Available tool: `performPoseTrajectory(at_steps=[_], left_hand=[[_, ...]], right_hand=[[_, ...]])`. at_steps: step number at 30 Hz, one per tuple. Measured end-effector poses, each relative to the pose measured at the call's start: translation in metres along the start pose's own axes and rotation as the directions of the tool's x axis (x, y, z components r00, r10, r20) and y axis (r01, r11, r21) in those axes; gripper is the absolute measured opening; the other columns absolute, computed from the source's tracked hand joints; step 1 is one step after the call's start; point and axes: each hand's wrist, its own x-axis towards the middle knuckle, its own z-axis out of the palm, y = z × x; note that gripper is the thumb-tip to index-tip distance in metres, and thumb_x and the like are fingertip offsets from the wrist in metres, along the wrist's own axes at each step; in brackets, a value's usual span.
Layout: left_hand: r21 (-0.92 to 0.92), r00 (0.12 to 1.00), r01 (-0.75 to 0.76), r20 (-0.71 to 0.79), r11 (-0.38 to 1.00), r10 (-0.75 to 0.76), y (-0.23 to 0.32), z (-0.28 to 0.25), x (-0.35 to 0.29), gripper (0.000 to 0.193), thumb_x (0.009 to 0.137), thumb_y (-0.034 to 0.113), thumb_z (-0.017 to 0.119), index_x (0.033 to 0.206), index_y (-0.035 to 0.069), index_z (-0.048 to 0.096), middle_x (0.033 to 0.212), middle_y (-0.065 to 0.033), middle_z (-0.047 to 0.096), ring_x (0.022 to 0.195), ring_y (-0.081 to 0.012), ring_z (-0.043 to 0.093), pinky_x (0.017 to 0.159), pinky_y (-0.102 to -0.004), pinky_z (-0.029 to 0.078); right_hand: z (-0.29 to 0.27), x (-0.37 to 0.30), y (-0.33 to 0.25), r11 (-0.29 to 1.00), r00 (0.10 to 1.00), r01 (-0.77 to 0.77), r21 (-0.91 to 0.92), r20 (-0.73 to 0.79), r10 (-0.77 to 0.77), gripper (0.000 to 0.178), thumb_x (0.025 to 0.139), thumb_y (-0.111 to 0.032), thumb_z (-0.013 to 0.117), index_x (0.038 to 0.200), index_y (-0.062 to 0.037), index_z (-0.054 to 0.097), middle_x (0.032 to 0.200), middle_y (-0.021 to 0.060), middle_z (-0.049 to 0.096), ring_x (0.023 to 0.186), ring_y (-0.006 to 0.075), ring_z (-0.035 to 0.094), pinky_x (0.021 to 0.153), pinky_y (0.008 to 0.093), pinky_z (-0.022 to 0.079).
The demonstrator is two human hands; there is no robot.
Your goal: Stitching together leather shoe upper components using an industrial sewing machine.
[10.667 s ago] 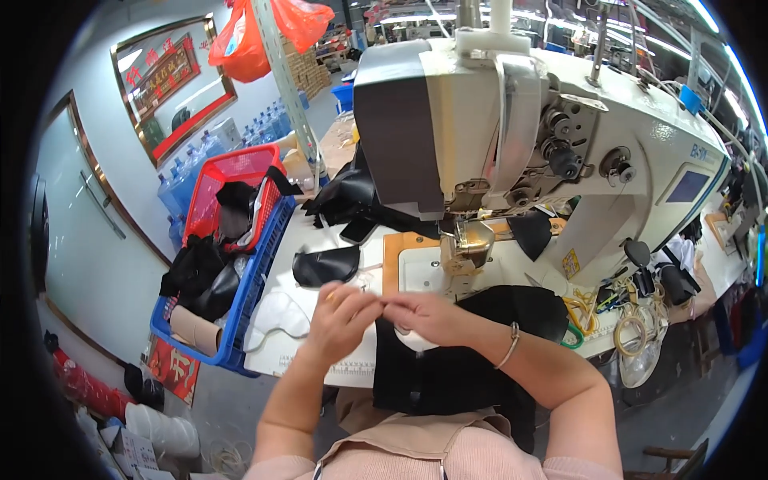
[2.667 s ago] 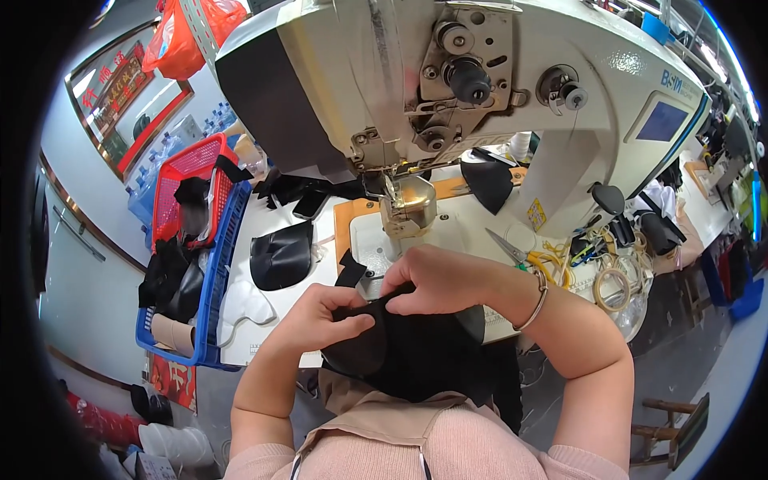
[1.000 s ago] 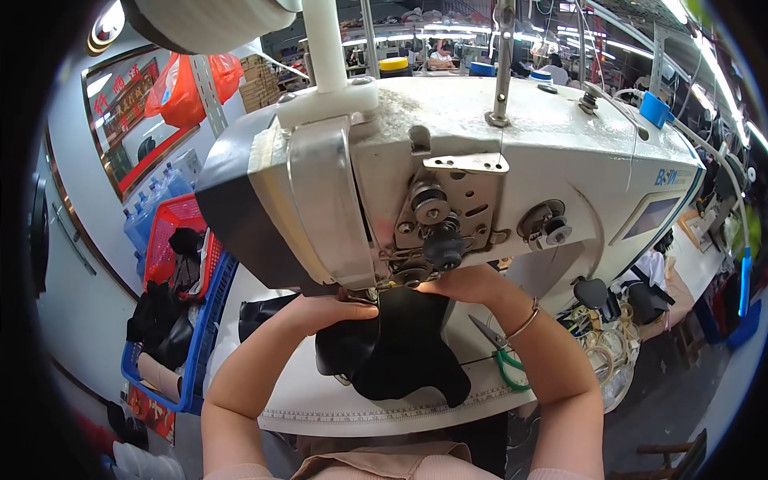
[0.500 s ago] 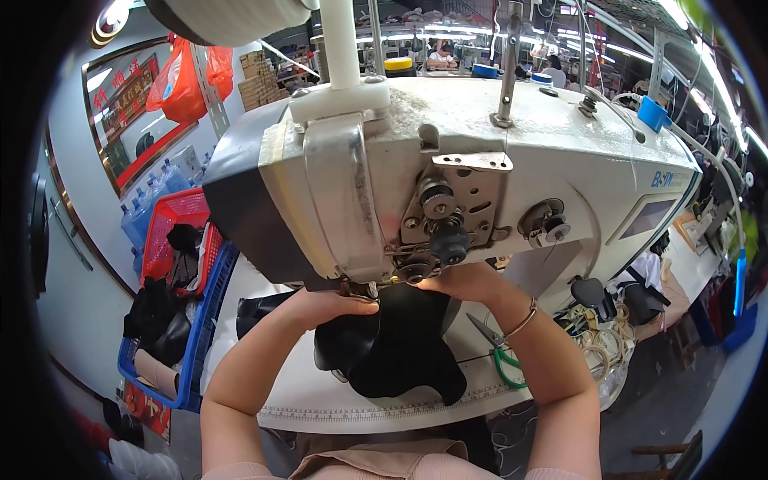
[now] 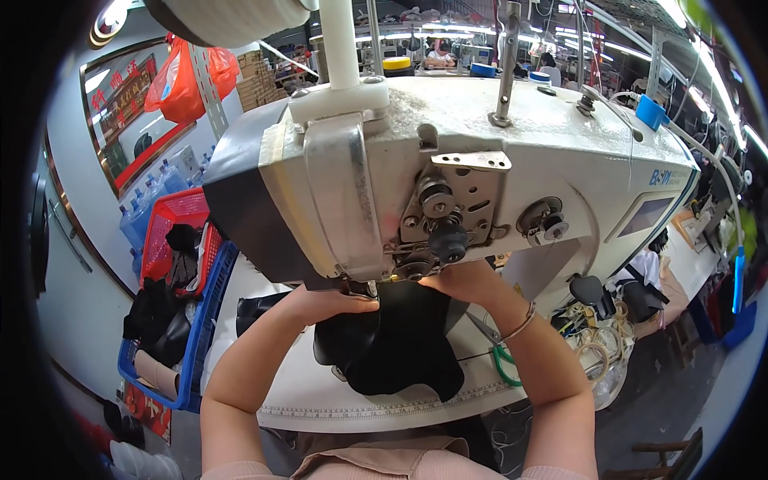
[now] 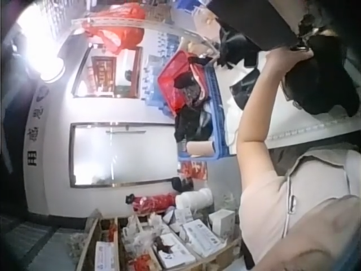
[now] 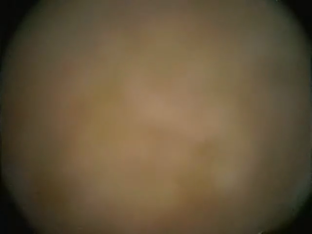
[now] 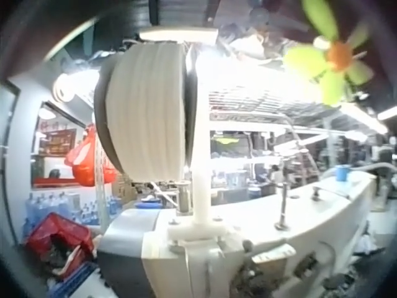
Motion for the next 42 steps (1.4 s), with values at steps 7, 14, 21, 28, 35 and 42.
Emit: performPoseTrajectory(at_steps=[7, 14, 21, 28, 35, 42], left_hand=[[0.300, 0.995, -0.067, -0.047, 0.952, 0.085, 0.001, 0.000, -0.006, 0.054, 0.068, 0.016, 0.078, 0.114, 0.001, 0.053, 0.102, -0.0055, 0.057, 0.090, -0.0138, 0.054, 0.079, -0.0273, 0.045], [-0.059, 0.989, 0.096, 0.119, 0.994, -0.089, -0.023, 0.007, -0.030, 0.040, 0.073, 0.018, 0.075, 0.101, -0.003, 0.058, 0.083, -0.0050, 0.063, 0.075, -0.0110, 0.058, 0.067, -0.0240, 0.047], [-0.613, 0.907, 0.396, 0.377, 0.684, -0.188, -0.039, -0.002, -0.030, 0.026, 0.079, 0.015, 0.064, 0.099, 0.001, 0.058, 0.088, -0.0057, 0.064, 0.075, -0.0113, 0.063, 0.069, -0.0239, 0.051], [-0.757, 0.956, 0.277, 0.279, 0.592, -0.091, -0.017, 0.009, -0.032, 0.039, 0.076, 0.010, 0.058, 0.109, -0.008, 0.050, 0.102, -0.0269, 0.058, 0.080, -0.0295, 0.065, 0.076, -0.0414, 0.055], [-0.691, 0.954, 0.269, 0.285, 0.670, -0.089, -0.025, -0.003, -0.037, 0.043, 0.076, 0.014, 0.062, 0.113, -0.002, 0.051, 0.097, -0.0126, 0.062, 0.080, -0.0195, 0.064, 0.076, -0.0291, 0.052], [-0.658, 0.923, 0.371, 0.342, 0.656, -0.178, -0.039, 0.008, -0.032, 0.035, 0.075, 0.008, 0.062, 0.109, 0.003, 0.054, 0.093, -0.0094, 0.064, 0.078, -0.0168, 0.064, 0.074, -0.0274, 0.053]], right_hand=[[0.035, -0.030, -0.034, 0.975, 0.684, 0.102, -0.197, -0.698, -0.213, 0.032, 0.070, -0.007, 0.069, 0.100, -0.0076, 0.056, 0.099, 0.0081, 0.055, 0.086, 0.0292, 0.053, 0.077, 0.0406, 0.043], [0.058, -0.082, -0.047, 0.998, 0.769, -0.067, -0.007, -0.637, 0.048, 0.033, 0.073, -0.006, 0.068, 0.100, -0.0034, 0.050, 0.096, 0.0145, 0.050, 0.090, 0.0304, 0.050, 0.081, 0.0351, 0.041], [0.141, -0.224, -0.115, 0.254, 0.664, -0.173, 0.952, -0.078, 0.743, 0.032, 0.078, 0.000, 0.062, 0.106, -0.0004, 0.046, 0.104, 0.0084, 0.052, 0.095, 0.0155, 0.053, 0.084, 0.0271, 0.043], [0.166, -0.154, -0.095, -0.588, 0.719, 0.095, 0.803, 0.353, 0.599, 0.050, 0.088, -0.037, 0.053, 0.126, -0.0066, 0.041, 0.129, 0.0102, 0.044, 0.120, 0.0258, 0.041, 0.099, 0.0403, 0.035], [0.145, -0.164, -0.104, -0.607, 0.699, 0.100, 0.788, 0.379, 0.606, 0.039, 0.087, -0.015, 0.057, 0.123, -0.0066, 0.047, 0.120, 0.0090, 0.055, 0.107, 0.0252, 0.056, 0.088, 0.0416, 0.047], [0.126, -0.189, -0.103, -0.500, 0.721, -0.020, 0.866, 0.359, 0.593, 0.031, 0.085, -0.008, 0.058, 0.115, -0.0040, 0.053, 0.102, 0.0095, 0.063, 0.082, 0.0215, 0.064, 0.063, 0.0316, 0.052]])
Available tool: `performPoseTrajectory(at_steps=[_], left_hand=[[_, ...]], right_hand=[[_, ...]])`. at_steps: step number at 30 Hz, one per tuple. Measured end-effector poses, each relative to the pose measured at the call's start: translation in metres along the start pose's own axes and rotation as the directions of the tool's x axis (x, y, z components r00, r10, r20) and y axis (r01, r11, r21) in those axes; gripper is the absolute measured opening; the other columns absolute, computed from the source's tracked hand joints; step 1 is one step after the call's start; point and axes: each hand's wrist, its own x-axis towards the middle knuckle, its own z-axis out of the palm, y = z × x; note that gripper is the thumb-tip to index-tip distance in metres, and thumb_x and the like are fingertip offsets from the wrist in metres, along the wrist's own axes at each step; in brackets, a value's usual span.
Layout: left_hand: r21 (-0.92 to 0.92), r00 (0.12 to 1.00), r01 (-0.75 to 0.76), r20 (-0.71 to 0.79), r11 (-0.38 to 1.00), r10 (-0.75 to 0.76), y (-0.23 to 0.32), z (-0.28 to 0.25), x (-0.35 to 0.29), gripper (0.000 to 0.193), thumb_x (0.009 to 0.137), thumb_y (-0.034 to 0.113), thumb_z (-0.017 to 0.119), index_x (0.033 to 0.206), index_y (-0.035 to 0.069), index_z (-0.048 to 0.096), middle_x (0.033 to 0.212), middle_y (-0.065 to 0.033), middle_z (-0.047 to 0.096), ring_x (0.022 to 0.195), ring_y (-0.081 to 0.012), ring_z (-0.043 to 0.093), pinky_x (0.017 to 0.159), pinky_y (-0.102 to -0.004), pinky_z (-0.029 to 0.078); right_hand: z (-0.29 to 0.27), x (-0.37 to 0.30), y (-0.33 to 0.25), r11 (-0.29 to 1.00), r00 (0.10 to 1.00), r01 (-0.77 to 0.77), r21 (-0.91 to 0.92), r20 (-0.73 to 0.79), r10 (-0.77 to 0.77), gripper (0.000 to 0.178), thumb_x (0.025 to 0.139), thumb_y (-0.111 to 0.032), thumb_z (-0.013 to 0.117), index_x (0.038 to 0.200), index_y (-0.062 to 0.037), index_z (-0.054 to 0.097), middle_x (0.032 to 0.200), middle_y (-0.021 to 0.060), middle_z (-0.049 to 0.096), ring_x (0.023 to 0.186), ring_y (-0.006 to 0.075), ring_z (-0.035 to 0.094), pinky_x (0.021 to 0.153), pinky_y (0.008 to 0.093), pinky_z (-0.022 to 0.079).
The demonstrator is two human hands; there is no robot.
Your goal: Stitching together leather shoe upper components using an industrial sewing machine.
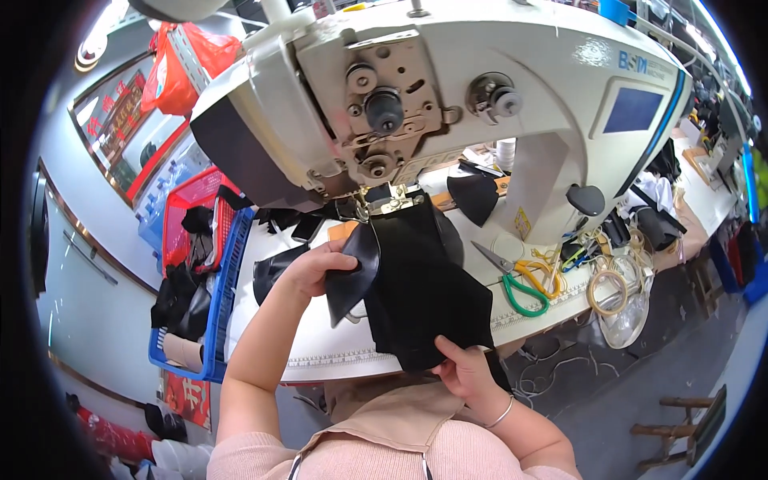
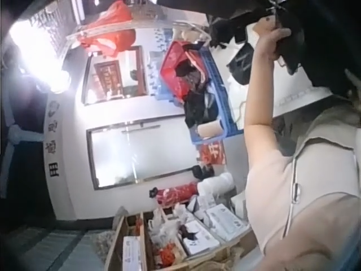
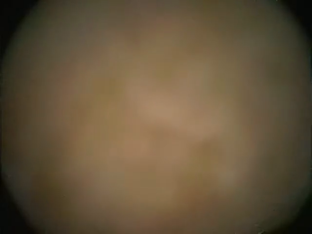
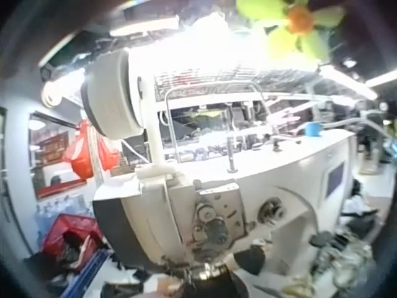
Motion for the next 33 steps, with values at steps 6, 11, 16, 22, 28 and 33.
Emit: performPoseTrajectory(at_steps=[6, 11, 16, 22, 28, 33], left_hand=[[0.039, 0.999, 0.010, 0.037, 0.999, -0.011, 0.004, -0.017, 0.006, 0.040, 0.069, 0.004, 0.059, 0.108, -0.003, 0.053, 0.092, -0.0162, 0.063, 0.077, -0.0223, 0.065, 0.073, -0.0306, 0.054], [-0.144, 0.993, -0.040, 0.107, 0.989, 0.056, 0.013, 0.004, 0.003, 0.036, 0.070, 0.002, 0.057, 0.105, -0.005, 0.053, 0.085, -0.0186, 0.062, 0.074, -0.0294, 0.064, 0.079, -0.0405, 0.053], [0.019, 0.991, -0.010, -0.133, 1.000, 0.012, 0.004, 0.019, -0.001, 0.023, 0.079, 0.016, 0.062, 0.097, 0.003, 0.059, 0.079, -0.0084, 0.064, 0.065, -0.0144, 0.063, 0.055, -0.0268, 0.050], [0.289, 0.975, 0.071, -0.224, 0.955, -0.005, 0.009, 0.015, -0.001, 0.028, 0.070, 0.010, 0.069, 0.094, -0.003, 0.061, 0.082, -0.0084, 0.064, 0.069, -0.0140, 0.062, 0.065, -0.0252, 0.051], [0.228, 0.986, 0.046, -0.167, 0.973, -0.008, 0.009, 0.007, 0.002, 0.028, 0.070, 0.007, 0.068, 0.095, -0.003, 0.062, 0.082, -0.0079, 0.064, 0.069, -0.0135, 0.062, 0.064, -0.0253, 0.051], [0.267, 0.980, -0.107, -0.131, 0.958, 0.146, 0.014, 0.008, 0.004, 0.042, 0.071, 0.015, 0.072, 0.105, -0.002, 0.054, 0.089, -0.0101, 0.062, 0.078, -0.0157, 0.061, 0.072, -0.0264, 0.049]], right_hand=[[0.000, -0.002, -0.005, 1.000, 0.994, 0.015, -0.010, -0.107, -0.016, 0.030, 0.084, -0.004, 0.058, 0.112, 0.0007, 0.053, 0.093, 0.0114, 0.064, 0.070, 0.0201, 0.064, 0.050, 0.0269, 0.051], [0.005, -0.007, -0.008, 0.958, 0.977, 0.128, -0.257, -0.133, -0.167, 0.035, 0.083, 0.003, 0.055, 0.117, 0.0040, 0.047, 0.101, 0.0176, 0.060, 0.080, 0.0274, 0.064, 0.058, 0.0345, 0.058], [0.010, -0.015, -0.010, 0.949, 0.984, 0.120, -0.292, -0.090, -0.152, 0.029, 0.084, -0.001, 0.058, 0.112, 0.0017, 0.053, 0.098, 0.0113, 0.061, 0.081, 0.0224, 0.062, 0.064, 0.0337, 0.056], [0.013, -0.016, -0.010, 0.916, 0.971, 0.198, -0.349, -0.054, -0.231, 0.038, 0.084, 0.001, 0.057, 0.120, -0.0009, 0.046, 0.108, 0.0109, 0.057, 0.092, 0.0233, 0.059, 0.068, 0.0362, 0.056], [0.014, -0.016, -0.014, 0.917, 0.977, 0.199, -0.346, -0.006, -0.214, 0.044, 0.083, 0.002, 0.057, 0.124, -0.0036, 0.042, 0.113, 0.0109, 0.054, 0.094, 0.0243, 0.058, 0.066, 0.0373, 0.056], [0.017, -0.010, -0.017, 0.915, 0.977, 0.189, -0.356, -0.021, -0.211, 0.052, 0.079, 0.007, 0.055, 0.127, -0.0038, 0.040, 0.121, 0.0109, 0.051, 0.109, 0.0257, 0.053, 0.091, 0.0392, 0.046]])
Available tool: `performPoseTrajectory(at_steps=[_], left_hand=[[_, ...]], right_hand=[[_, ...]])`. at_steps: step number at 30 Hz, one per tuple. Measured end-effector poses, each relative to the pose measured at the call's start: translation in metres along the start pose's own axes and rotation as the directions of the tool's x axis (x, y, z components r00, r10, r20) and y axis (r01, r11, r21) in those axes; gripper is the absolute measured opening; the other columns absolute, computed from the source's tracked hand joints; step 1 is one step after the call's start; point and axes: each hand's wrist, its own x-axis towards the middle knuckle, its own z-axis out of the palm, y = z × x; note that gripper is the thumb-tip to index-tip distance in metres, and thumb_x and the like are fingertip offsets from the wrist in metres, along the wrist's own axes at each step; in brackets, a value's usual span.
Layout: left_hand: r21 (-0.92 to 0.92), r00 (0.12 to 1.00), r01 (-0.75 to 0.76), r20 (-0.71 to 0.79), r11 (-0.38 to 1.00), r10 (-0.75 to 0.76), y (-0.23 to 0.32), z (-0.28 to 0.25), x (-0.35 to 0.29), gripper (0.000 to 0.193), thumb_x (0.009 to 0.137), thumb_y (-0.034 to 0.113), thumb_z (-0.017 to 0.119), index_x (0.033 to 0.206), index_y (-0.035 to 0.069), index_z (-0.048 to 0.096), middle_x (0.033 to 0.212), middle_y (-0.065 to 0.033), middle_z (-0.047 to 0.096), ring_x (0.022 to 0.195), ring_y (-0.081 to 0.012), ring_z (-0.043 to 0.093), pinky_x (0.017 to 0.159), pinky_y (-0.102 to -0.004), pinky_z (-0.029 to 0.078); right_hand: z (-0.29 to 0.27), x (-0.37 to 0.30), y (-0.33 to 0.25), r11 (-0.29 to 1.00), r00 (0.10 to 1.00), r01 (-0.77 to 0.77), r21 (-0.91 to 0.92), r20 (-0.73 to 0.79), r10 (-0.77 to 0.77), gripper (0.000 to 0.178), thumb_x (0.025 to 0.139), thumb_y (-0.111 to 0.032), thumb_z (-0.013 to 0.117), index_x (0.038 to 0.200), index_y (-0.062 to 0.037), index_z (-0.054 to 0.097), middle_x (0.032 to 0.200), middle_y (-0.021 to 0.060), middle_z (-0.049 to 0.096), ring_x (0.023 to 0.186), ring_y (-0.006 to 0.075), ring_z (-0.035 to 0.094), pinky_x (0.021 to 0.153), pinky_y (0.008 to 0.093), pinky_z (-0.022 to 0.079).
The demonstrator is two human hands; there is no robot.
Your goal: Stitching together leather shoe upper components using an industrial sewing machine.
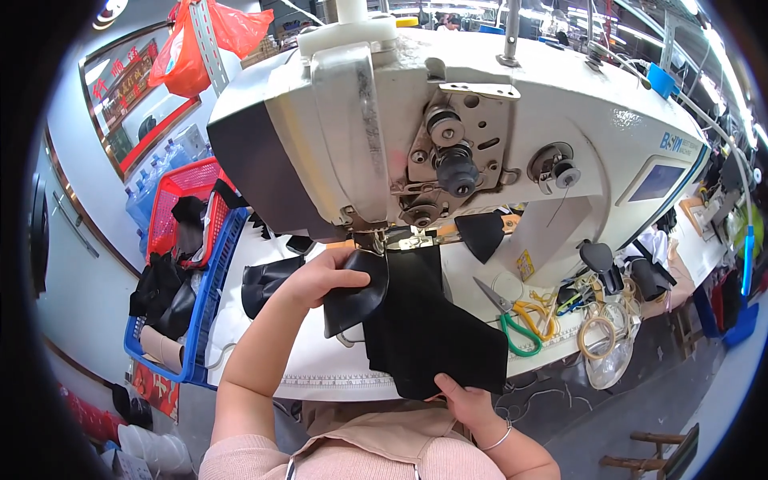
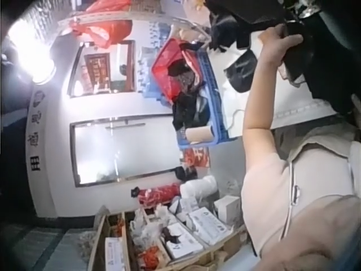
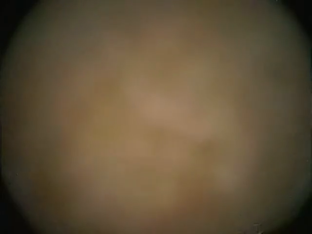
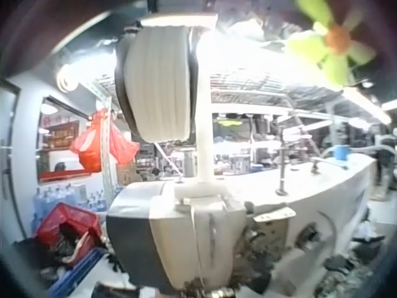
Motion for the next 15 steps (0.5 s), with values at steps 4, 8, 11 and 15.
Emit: performPoseTrajectory(at_steps=[4, 8, 11, 15], left_hand=[[0.353, 0.865, -0.401, -0.157, 0.845, 0.477, -0.026, 0.012, -0.010, 0.066, 0.071, 0.028, 0.073, 0.120, 0.001, 0.038, 0.109, -0.0151, 0.052, 0.100, -0.0224, 0.054, 0.087, -0.0347, 0.043], [0.507, 0.921, -0.117, -0.266, 0.854, 0.284, -0.031, 0.019, -0.009, 0.063, 0.073, 0.034, 0.071, 0.116, -0.001, 0.043, 0.104, -0.0134, 0.055, 0.097, -0.0193, 0.054, 0.086, -0.0318, 0.042], [-0.128, 0.998, 0.070, 0.004, 0.989, -0.071, -0.016, 0.008, -0.001, 0.041, 0.078, 0.021, 0.068, 0.110, 0.000, 0.054, 0.090, -0.0079, 0.063, 0.077, -0.0144, 0.062, 0.069, -0.0259, 0.050], [-0.330, 0.997, 0.071, 0.026, 0.941, -0.066, -0.006, -0.004, -0.003, 0.029, 0.082, 0.014, 0.062, 0.108, 0.002, 0.057, 0.091, -0.0075, 0.064, 0.074, -0.0145, 0.064, 0.065, -0.0260, 0.054]], right_hand=[[-0.008, 0.001, -0.002, 0.981, 0.993, 0.020, -0.191, 0.120, 0.003, 0.058, 0.076, 0.004, 0.063, 0.129, -0.0027, 0.039, 0.122, 0.0107, 0.051, 0.112, 0.0224, 0.050, 0.095, 0.0355, 0.042], [-0.032, 0.021, -0.026, 0.959, 0.839, 0.057, -0.277, 0.534, 0.105, 0.086, 0.068, -0.012, 0.075, 0.137, 0.0022, 0.026, 0.135, 0.0141, 0.040, 0.123, 0.0239, 0.039, 0.107, 0.0362, 0.024], [-0.057, 0.038, -0.025, 0.951, 0.866, -0.052, 0.305, 0.489, -0.110, 0.111, 0.065, -0.078, 0.049, 0.136, 0.0037, 0.025, 0.136, 0.0186, 0.038, 0.124, 0.0273, 0.040, 0.106, 0.0412, 0.028], [-0.036, 0.058, -0.009, 0.809, 0.858, -0.502, 0.305, 0.299, 0.419, 0.111, 0.061, -0.085, 0.037, 0.127, 0.0038, 0.041, 0.113, 0.0109, 0.058, 0.103, 0.0238, 0.055, 0.094, 0.0385, 0.039]])
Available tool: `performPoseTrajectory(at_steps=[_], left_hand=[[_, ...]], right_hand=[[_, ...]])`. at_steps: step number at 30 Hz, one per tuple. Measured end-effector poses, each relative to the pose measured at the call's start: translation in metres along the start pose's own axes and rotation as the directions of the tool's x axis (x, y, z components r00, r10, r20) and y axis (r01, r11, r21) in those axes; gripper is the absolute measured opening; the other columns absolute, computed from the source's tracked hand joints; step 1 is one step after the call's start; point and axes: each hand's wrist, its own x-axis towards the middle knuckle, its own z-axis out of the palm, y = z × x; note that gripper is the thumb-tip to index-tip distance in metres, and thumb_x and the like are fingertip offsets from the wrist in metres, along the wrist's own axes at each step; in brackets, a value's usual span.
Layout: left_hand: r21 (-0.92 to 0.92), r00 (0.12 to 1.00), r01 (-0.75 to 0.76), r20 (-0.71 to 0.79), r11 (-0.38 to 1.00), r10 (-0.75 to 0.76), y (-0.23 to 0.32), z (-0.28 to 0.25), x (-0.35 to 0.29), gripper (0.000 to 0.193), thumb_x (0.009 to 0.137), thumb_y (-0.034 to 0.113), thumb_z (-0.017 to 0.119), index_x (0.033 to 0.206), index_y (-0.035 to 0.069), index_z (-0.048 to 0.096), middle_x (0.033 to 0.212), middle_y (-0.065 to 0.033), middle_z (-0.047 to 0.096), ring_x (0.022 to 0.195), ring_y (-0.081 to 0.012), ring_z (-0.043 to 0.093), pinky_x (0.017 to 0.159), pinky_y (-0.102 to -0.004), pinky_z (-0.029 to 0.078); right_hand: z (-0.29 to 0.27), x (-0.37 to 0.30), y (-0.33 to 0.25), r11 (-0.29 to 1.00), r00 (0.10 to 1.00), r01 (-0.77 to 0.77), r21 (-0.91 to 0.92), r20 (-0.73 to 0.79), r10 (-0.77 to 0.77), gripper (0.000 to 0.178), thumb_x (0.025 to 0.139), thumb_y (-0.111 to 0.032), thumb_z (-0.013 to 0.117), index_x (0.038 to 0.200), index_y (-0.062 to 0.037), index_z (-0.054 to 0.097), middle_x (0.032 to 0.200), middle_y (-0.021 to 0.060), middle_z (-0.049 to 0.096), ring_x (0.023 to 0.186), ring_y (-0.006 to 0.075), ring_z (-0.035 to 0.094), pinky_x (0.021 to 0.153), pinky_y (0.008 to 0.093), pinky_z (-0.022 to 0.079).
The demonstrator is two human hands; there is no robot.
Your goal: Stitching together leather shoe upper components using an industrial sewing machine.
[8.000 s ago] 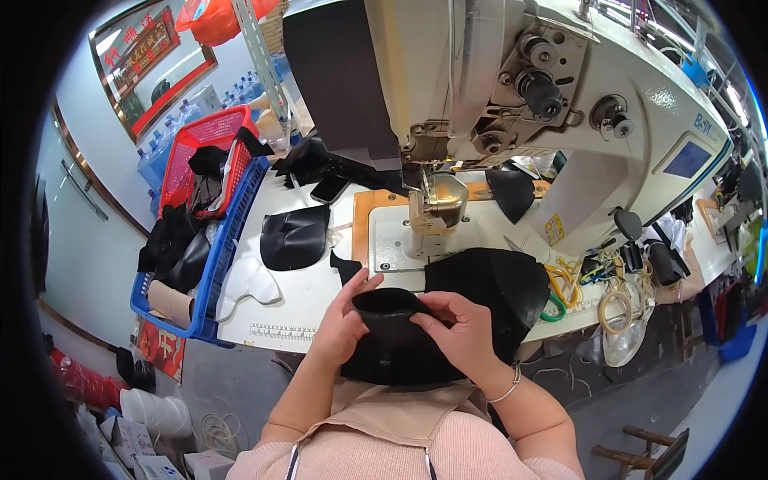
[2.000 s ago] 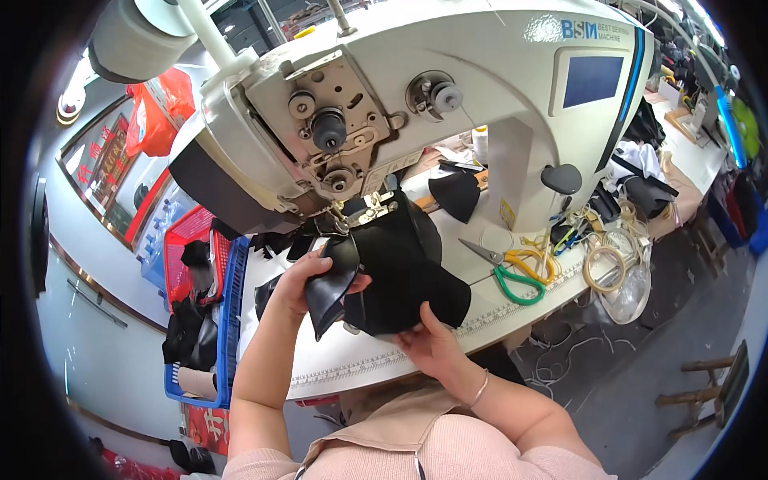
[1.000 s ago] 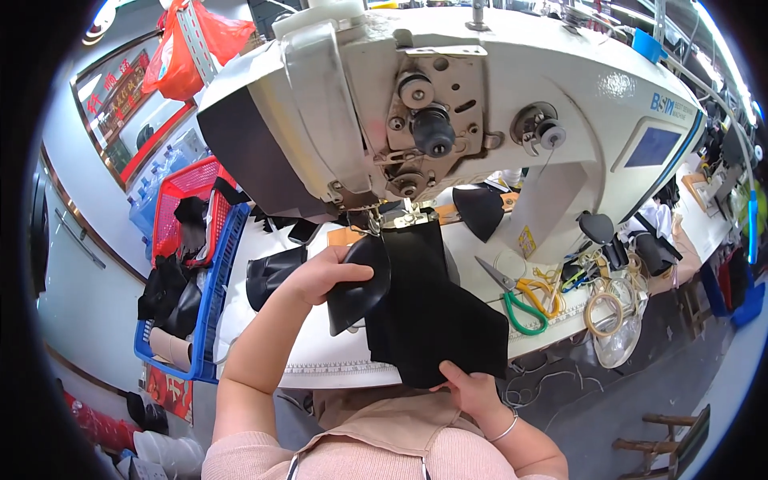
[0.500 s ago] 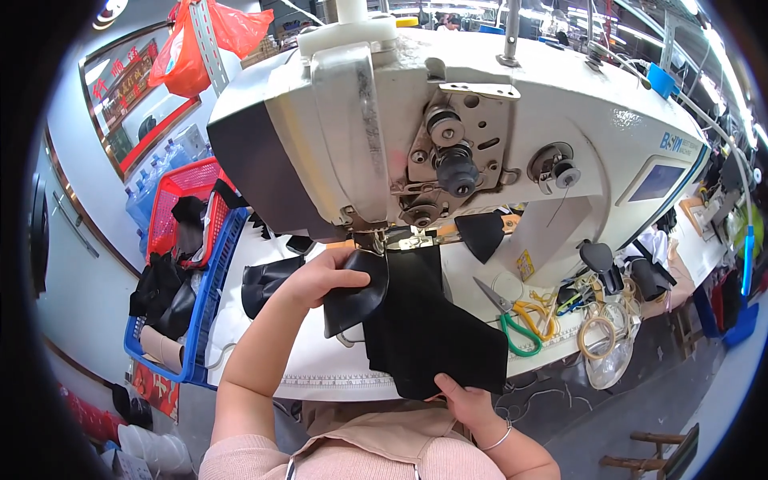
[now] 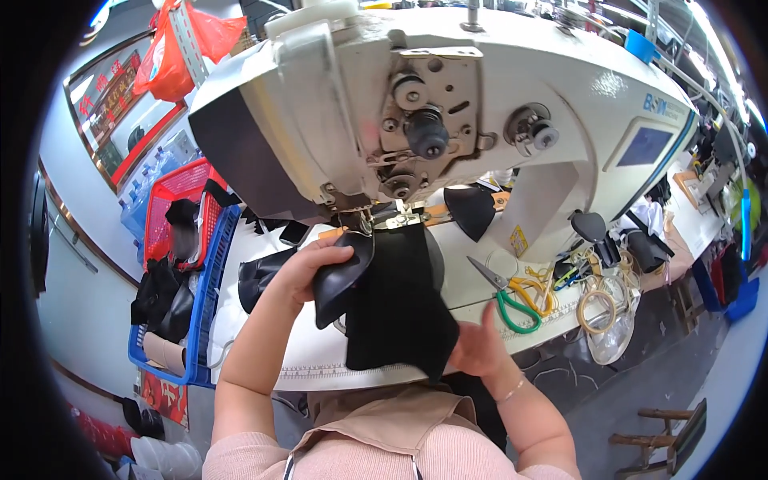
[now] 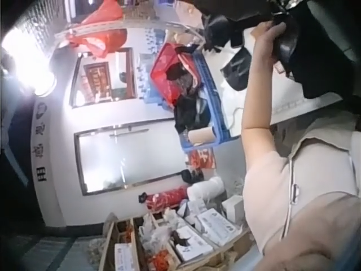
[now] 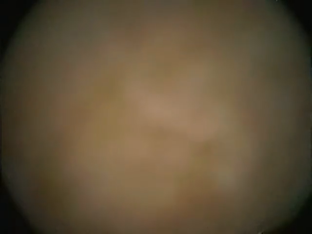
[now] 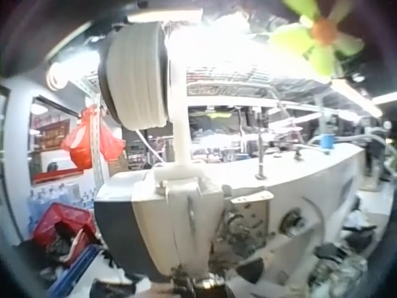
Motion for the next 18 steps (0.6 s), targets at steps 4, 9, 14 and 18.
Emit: performPoseTrajectory(at_steps=[4, 9, 14, 18], left_hand=[[-0.043, 0.995, 0.075, 0.064, 0.996, -0.072, 0.002, -0.003, 0.002, 0.031, 0.082, 0.018, 0.062, 0.107, 0.001, 0.056, 0.090, -0.0103, 0.064, 0.074, -0.0184, 0.065, 0.064, -0.0329, 0.055], [-0.099, 0.990, 0.098, 0.115, 0.990, -0.087, 0.007, -0.001, -0.002, 0.032, 0.082, 0.019, 0.061, 0.106, -0.002, 0.055, 0.089, -0.0151, 0.063, 0.074, -0.0251, 0.065, 0.066, -0.0379, 0.056], [-0.086, 0.982, 0.101, 0.170, 0.991, -0.085, 0.007, -0.008, 0.002, 0.032, 0.080, 0.014, 0.063, 0.106, -0.002, 0.054, 0.090, -0.0143, 0.063, 0.075, -0.0231, 0.065, 0.068, -0.0352, 0.056], [-0.014, 0.993, 0.078, 0.094, 0.997, -0.076, 0.007, -0.001, 0.002, 0.034, 0.075, 0.008, 0.065, 0.107, 0.000, 0.055, 0.093, -0.0111, 0.064, 0.075, -0.0174, 0.065, 0.071, -0.0272, 0.054]], right_hand=[[0.016, 0.015, 0.007, 0.988, 0.984, 0.133, 0.073, 0.108, -0.141, 0.085, 0.080, -0.063, 0.044, 0.132, 0.0028, 0.034, 0.131, 0.0192, 0.044, 0.121, 0.0315, 0.042, 0.103, 0.0463, 0.030], [0.046, -0.006, -0.012, 0.869, 0.867, 0.454, -0.199, -0.128, -0.482, 0.035, 0.083, -0.003, 0.055, 0.118, -0.0020, 0.050, 0.113, 0.0124, 0.057, 0.102, 0.0246, 0.058, 0.088, 0.0354, 0.048], [0.053, -0.023, -0.001, 0.800, 0.806, 0.517, -0.306, -0.142, -0.575, 0.033, 0.081, 0.006, 0.054, 0.113, -0.0023, 0.055, 0.106, 0.0096, 0.061, 0.096, 0.0185, 0.060, 0.086, 0.0312, 0.049], [0.051, -0.021, -0.005, 0.780, 0.795, 0.507, -0.368, -0.151, -0.588, 0.030, 0.081, 0.004, 0.056, 0.110, -0.0027, 0.057, 0.103, 0.0087, 0.062, 0.092, 0.0175, 0.061, 0.083, 0.0298, 0.050]])
